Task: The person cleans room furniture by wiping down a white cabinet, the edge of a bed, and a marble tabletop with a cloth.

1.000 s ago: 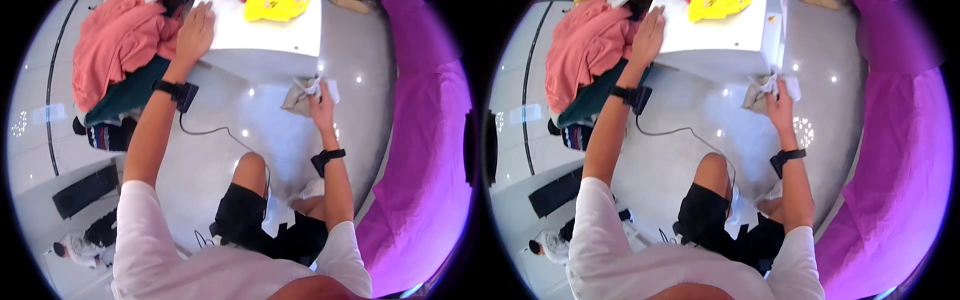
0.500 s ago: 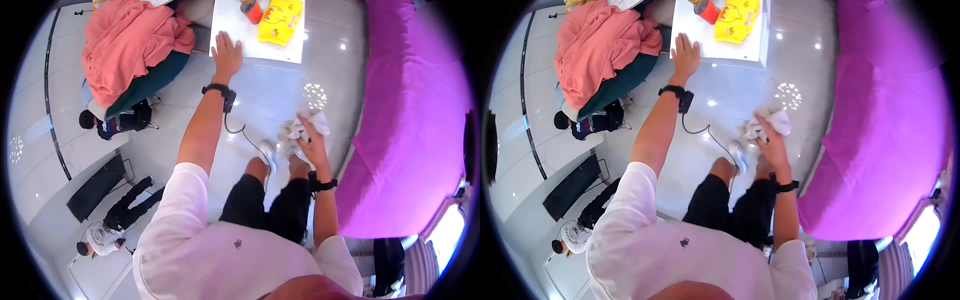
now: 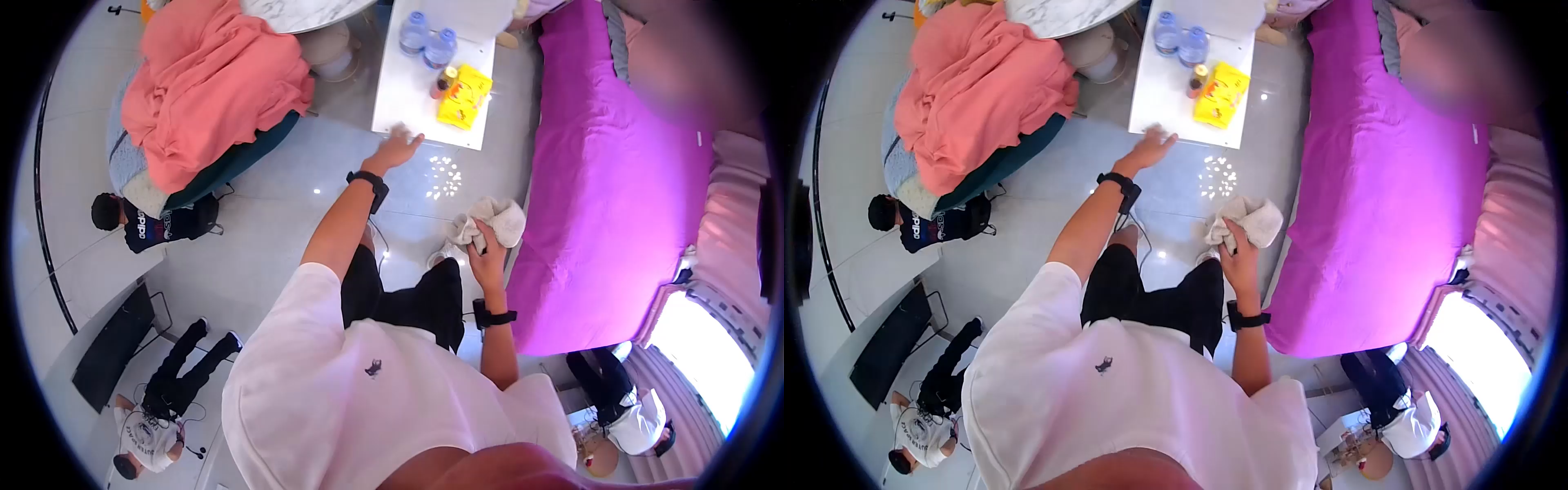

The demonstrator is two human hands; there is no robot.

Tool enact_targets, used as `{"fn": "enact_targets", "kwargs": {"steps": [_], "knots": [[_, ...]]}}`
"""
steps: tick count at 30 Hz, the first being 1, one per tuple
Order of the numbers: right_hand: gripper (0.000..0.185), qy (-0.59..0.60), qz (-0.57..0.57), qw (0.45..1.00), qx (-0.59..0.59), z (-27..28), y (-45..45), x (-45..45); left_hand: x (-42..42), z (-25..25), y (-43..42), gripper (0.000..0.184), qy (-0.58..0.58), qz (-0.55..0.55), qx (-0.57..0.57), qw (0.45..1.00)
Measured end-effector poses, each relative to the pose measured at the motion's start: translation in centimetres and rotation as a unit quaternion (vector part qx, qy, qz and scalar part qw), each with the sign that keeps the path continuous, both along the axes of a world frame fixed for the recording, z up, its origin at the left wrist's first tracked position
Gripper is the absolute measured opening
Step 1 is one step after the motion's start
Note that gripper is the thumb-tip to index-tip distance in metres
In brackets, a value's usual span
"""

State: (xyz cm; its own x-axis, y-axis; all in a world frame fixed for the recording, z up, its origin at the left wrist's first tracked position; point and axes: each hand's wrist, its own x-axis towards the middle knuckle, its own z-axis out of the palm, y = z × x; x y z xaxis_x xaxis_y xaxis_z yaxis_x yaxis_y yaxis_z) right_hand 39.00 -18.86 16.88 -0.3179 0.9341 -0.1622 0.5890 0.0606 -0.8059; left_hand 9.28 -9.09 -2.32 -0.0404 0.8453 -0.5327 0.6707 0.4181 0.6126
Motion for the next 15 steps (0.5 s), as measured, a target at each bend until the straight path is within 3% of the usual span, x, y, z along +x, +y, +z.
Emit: {"fn": "enact_targets", "kwargs": {"steps": [1, 3, 5, 6, 7, 10, 15], "knots": [[0.048, -0.005, 0.004, 1.0, 0.007, 1.0, -0.4, -2.0, -1.0, 0.1, 0.0, 0.069, -0.157, -0.034, -0.025, 0.987], [0.047, 0.003, -0.055, 0.998, 0.042, 2.9, -0.8, -7.0, -1.6, 6.0, -3.4, 0.061, -0.289, -0.068, 0.018, 0.955], [0.048, 0.018, -0.051, 0.998, 0.013, 5.4, -0.9, -12.3, -3.1, 9.5, -7.2, 0.061, -0.466, -0.025, -0.088, 0.88], [0.048, 0.016, -0.027, 0.999, 0.029, 6.5, -0.7, -14.2, -3.9, 12.7, -8.6, 0.062, -0.499, -0.013, -0.142, 0.855], [0.049, 0.014, -0.003, 0.999, 0.045, 7.4, -0.4, -15.7, -4.7, 15.5, -10.1, 0.063, -0.529, -0.002, -0.197, 0.825], [0.048, -0.023, -0.01, 0.996, 0.091, 8.4, 0.8, -17.9, -6.4, 18.7, -14.0, 0.064, -0.52, 0.075, -0.121, 0.842], [0.045, -0.067, -0.022, 0.99, 0.119, 7.2, 3.9, -20.2, -8.6, 18.0, -14.0, 0.055, -0.467, 0.059, -0.044, 0.881]]}}
